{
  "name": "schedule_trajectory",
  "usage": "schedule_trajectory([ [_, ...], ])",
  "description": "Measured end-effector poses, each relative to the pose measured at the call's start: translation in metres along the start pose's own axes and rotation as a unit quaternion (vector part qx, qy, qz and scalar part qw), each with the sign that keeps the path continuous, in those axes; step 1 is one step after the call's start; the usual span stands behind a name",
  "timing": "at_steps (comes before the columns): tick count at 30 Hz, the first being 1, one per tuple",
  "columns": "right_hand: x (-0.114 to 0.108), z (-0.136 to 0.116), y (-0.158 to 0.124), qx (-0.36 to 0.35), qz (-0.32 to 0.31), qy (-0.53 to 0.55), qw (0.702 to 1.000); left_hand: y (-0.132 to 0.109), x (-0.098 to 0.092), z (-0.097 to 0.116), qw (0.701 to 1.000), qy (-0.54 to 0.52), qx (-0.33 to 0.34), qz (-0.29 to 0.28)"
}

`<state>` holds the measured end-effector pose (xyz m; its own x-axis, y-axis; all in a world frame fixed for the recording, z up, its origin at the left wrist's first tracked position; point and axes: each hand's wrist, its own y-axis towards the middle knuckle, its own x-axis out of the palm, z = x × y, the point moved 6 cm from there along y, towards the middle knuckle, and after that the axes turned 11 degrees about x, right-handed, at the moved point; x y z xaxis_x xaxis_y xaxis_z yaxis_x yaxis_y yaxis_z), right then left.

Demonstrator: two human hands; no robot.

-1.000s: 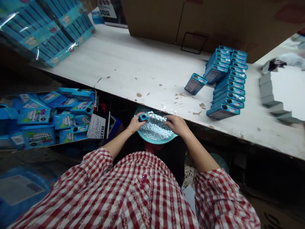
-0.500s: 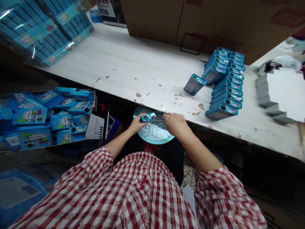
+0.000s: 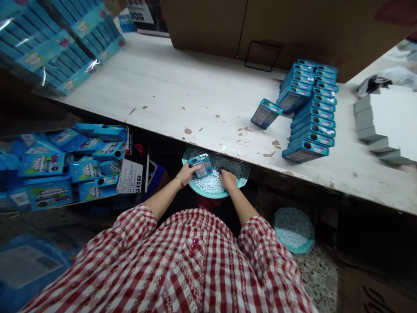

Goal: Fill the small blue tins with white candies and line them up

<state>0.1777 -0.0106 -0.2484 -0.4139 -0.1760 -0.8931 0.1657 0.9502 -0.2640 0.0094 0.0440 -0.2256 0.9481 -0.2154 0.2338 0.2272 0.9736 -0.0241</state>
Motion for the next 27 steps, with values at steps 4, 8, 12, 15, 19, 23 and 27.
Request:
schedule_trajectory([
  [4,-0.017,0.018,-0.003,0.007,0.003,0.056,0.998,-0.003,-0.017,0.032,0.997,0.039,0.07,0.001],
  [8,-0.054,0.024,-0.017,-0.019,0.01,0.116,0.993,-0.003,-0.037,0.06,0.964,0.209,0.163,0.015],
  [12,-0.099,0.013,-0.035,-0.064,0.035,0.096,0.993,-0.004,-0.029,0.062,0.921,0.338,0.192,-0.014],
  [15,-0.127,-0.007,-0.046,-0.102,0.044,0.058,0.992,-0.005,-0.011,0.054,0.9,0.387,0.193,-0.05],
  [19,-0.145,-0.039,-0.053,-0.118,0.034,-0.094,0.988,-0.004,0.009,0.048,0.879,0.416,0.211,-0.093],
  [23,-0.153,-0.063,-0.059,-0.098,0.026,-0.218,0.971,-0.002,0.018,0.045,0.867,0.43,0.226,-0.111],
  [27,-0.159,-0.078,-0.067,-0.102,0.039,-0.257,0.96,0.0,0.017,0.043,0.87,0.418,0.237,-0.112],
])
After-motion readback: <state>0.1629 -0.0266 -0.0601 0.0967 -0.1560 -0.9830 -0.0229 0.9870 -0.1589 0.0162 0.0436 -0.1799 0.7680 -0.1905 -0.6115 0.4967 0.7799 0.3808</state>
